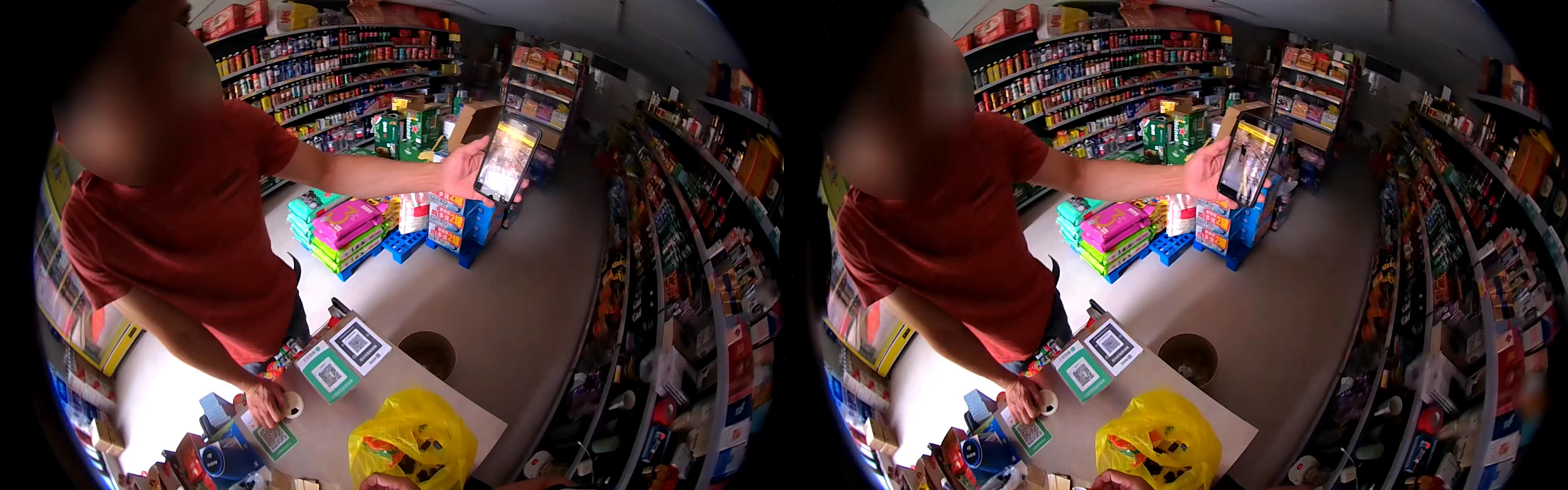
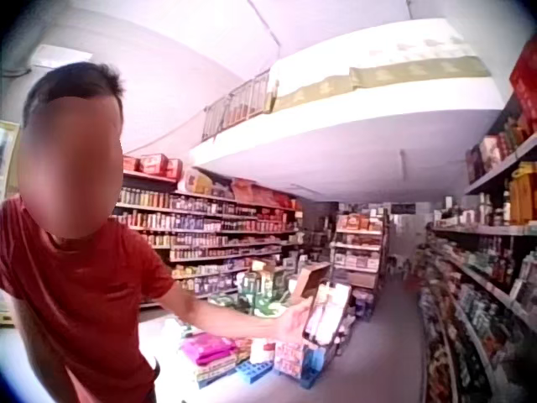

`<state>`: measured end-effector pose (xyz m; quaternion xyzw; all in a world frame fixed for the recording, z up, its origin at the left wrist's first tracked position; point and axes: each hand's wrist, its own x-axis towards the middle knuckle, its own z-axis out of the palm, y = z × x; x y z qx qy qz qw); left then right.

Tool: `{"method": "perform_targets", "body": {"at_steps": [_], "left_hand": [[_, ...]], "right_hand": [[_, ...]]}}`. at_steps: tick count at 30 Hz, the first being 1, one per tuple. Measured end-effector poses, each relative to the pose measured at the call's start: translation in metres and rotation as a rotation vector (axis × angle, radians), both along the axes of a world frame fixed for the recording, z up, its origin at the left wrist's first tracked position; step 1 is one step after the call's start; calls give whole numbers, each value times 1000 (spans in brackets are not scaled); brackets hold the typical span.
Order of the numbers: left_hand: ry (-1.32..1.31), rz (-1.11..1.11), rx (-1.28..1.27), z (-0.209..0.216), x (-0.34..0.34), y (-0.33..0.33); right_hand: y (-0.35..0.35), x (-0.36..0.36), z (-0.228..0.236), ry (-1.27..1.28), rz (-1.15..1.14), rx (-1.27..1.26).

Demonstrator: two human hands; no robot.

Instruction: The person assembles small electronic components by hand at a counter, picking up individual pieces from a bag and fitting them together.

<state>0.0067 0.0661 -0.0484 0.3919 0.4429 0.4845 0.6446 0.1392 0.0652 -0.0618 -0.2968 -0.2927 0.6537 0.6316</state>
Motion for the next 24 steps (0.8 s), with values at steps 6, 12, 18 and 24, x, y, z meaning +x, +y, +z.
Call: {"method": "perform_targets", "body": {"at_steps": [6, 12, 18, 24], "left_hand": [[44, 68, -85, 3, 11, 10], [99, 77, 4, 0, 16, 21], [147, 96, 80, -3, 22, 25], [186, 105, 149, -4, 27, 25]], "right_hand": [[6, -3, -5, -7, -77, -14], [12, -5, -16, 21, -115, -35], [17, 3, -10, 30, -112, 41], [19, 2, -17, 119, -132, 76]]}}
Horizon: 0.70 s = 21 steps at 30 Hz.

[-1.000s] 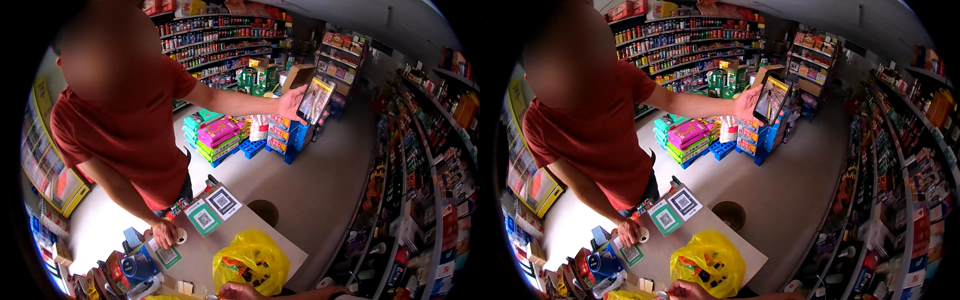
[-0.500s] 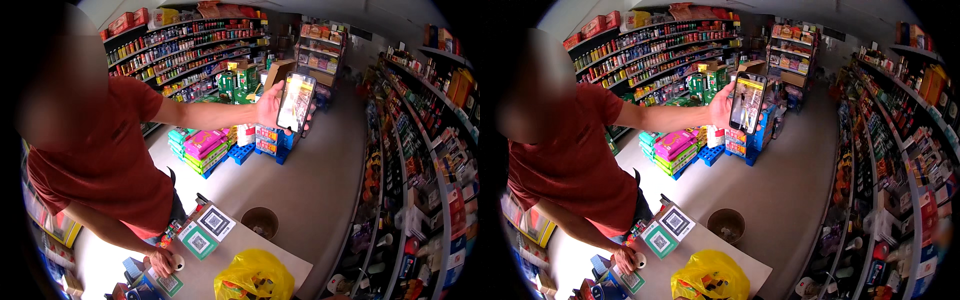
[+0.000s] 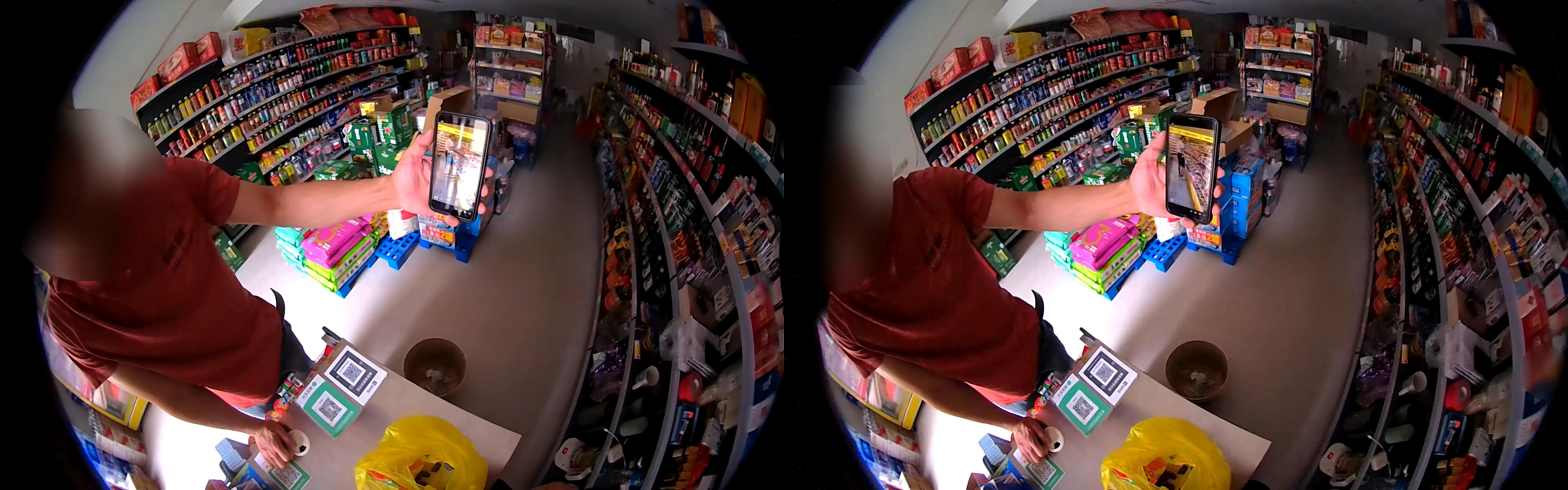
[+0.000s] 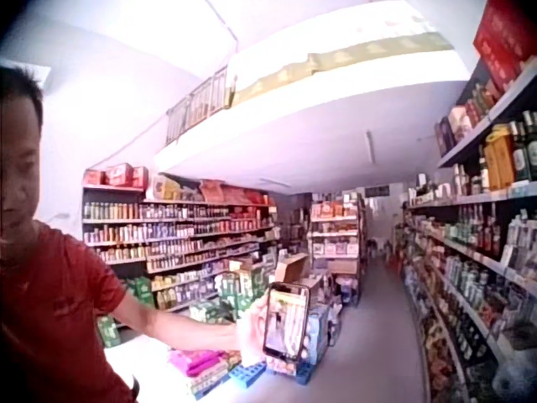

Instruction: The person assembles small electronic components by hand at a counter, picking up individual pieces from a bag and fitting them together.

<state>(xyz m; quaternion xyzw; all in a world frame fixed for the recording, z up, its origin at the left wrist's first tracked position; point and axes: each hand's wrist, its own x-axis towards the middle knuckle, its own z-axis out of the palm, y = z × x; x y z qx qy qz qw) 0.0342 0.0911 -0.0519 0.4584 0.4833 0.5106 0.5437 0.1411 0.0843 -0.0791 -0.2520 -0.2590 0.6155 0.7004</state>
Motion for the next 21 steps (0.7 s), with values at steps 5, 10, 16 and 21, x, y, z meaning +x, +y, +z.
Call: {"method": "perform_targets", "body": {"at_steps": [5, 10, 16, 21], "left_hand": [[25, 31, 37, 0, 2, 0], [44, 50, 80, 1, 2, -5], [69, 70, 113, 1, -2, -12], [92, 82, 133, 6, -1, -18]], "right_hand": [[2, 2, -9, -1, 63, -32], [1, -1, -7, 139, 79, -8], [-1, 0, -2, 185, 154, -66], [-6, 4, 6, 195, 191, -13]]}}
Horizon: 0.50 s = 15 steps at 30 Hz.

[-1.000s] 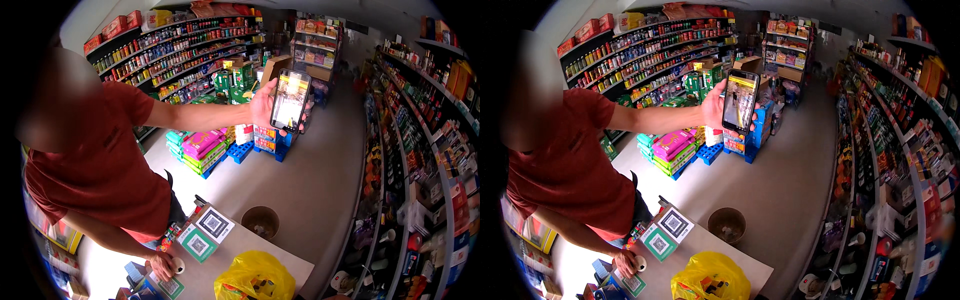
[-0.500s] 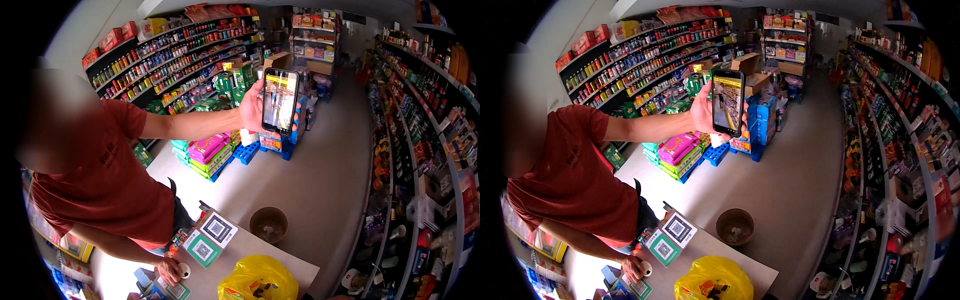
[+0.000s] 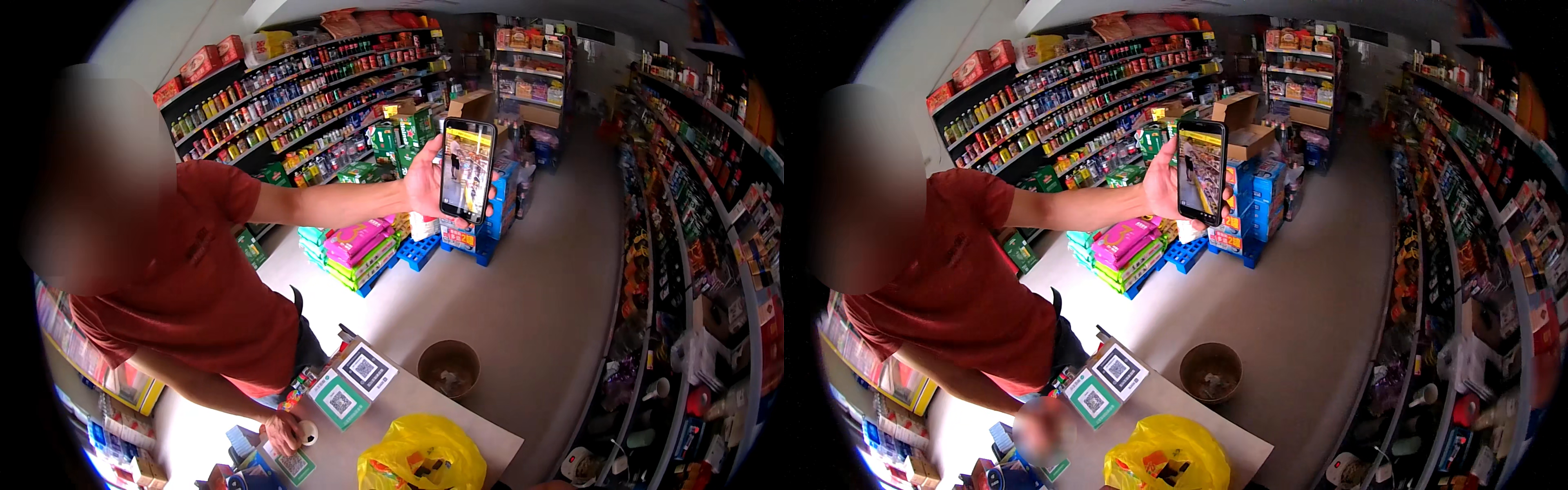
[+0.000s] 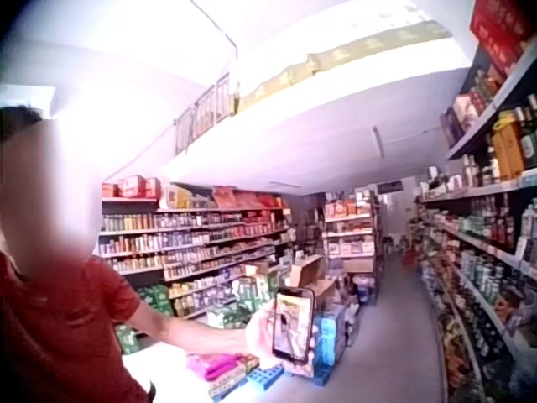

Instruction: The person assembles small electronic components by hand at a counter, picking up individual pieces from a bag and fitting them together.

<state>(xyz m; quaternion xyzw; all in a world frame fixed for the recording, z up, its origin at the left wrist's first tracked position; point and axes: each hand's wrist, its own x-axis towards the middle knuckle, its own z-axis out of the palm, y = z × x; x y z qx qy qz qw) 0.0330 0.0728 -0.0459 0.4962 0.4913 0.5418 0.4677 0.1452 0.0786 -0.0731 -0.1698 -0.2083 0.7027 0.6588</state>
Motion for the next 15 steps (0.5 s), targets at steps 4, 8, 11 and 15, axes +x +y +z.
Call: {"method": "perform_targets", "body": {"at_steps": [4, 8, 11, 15], "left_hand": [[-54, 14, -13, 0, 0, -4], [-190, -49, 70, 15, 7, -9], [-213, -69, 61, 12, 0, -15], [-244, -22, 28, 22, -5, -17]], "right_hand": [[-5, -1, 3, -48, -41, 74], [-13, 4, 16, -111, -20, 51], [-15, -2, 18, -185, -30, 95], [-16, 26, 46, -698, -266, 259]]}}
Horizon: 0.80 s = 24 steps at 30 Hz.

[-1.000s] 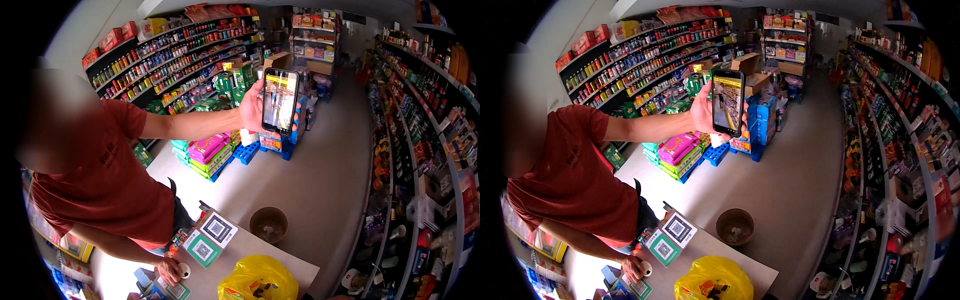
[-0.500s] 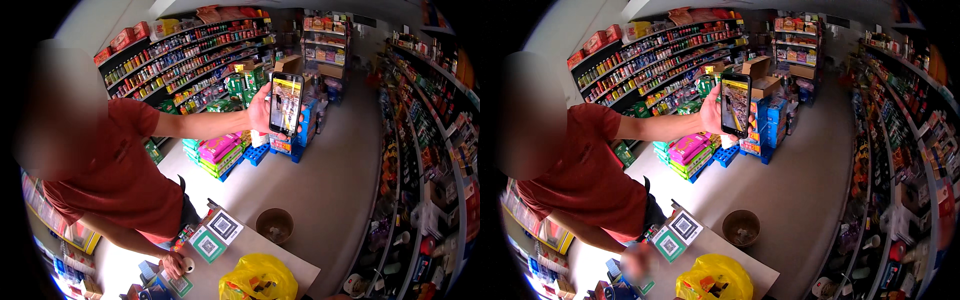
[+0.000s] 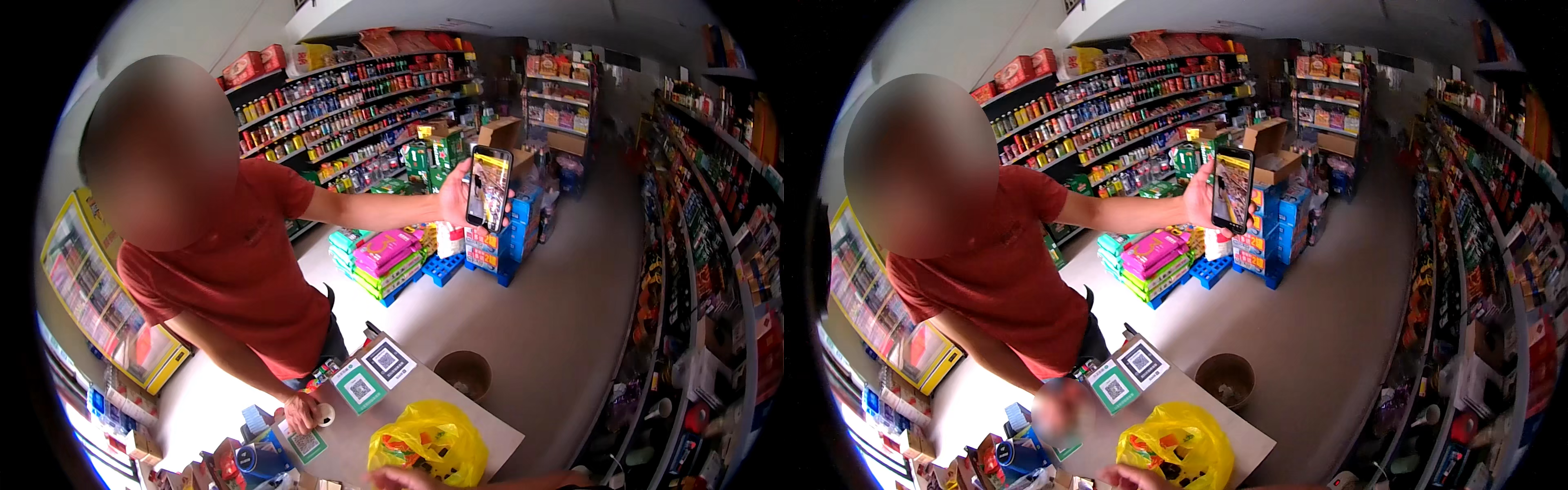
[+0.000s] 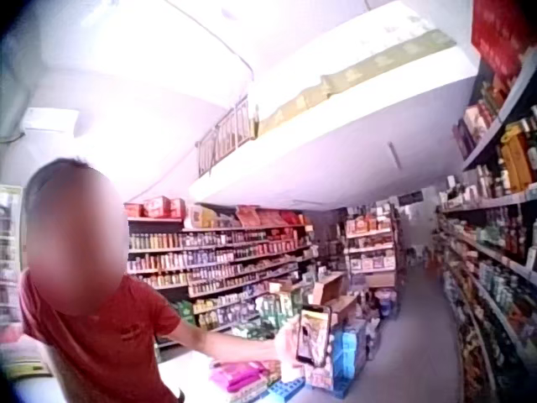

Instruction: The person assembles small electronic components by hand at a counter, picking up individual pieces from a bag and fitting them together.

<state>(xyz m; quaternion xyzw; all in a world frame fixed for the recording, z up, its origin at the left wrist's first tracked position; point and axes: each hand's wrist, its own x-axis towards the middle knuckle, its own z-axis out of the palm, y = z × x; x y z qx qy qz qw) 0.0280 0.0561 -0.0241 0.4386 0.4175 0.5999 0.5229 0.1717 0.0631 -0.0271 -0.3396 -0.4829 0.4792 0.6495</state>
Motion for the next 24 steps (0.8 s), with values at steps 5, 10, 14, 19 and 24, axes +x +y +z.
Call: {"method": "perform_targets", "body": {"at_steps": [5, 10, 14, 19, 24], "left_hand": [[-55, 33, 42, 2, -14, -12], [-79, 54, 70, 6, -19, -17], [-128, 37, 136, 10, -20, -25], [-88, 88, 100, 16, -25, -31], [-124, 69, 112, 21, -18, -28]], "right_hand": [[40, 100, 62, -215, -286, 40], [104, 201, 112, -553, -881, 97], [115, 223, 137, -380, -958, 185], [38, 109, 113, -568, -129, 272], [-14, 29, 70, -494, 483, -64]]}}
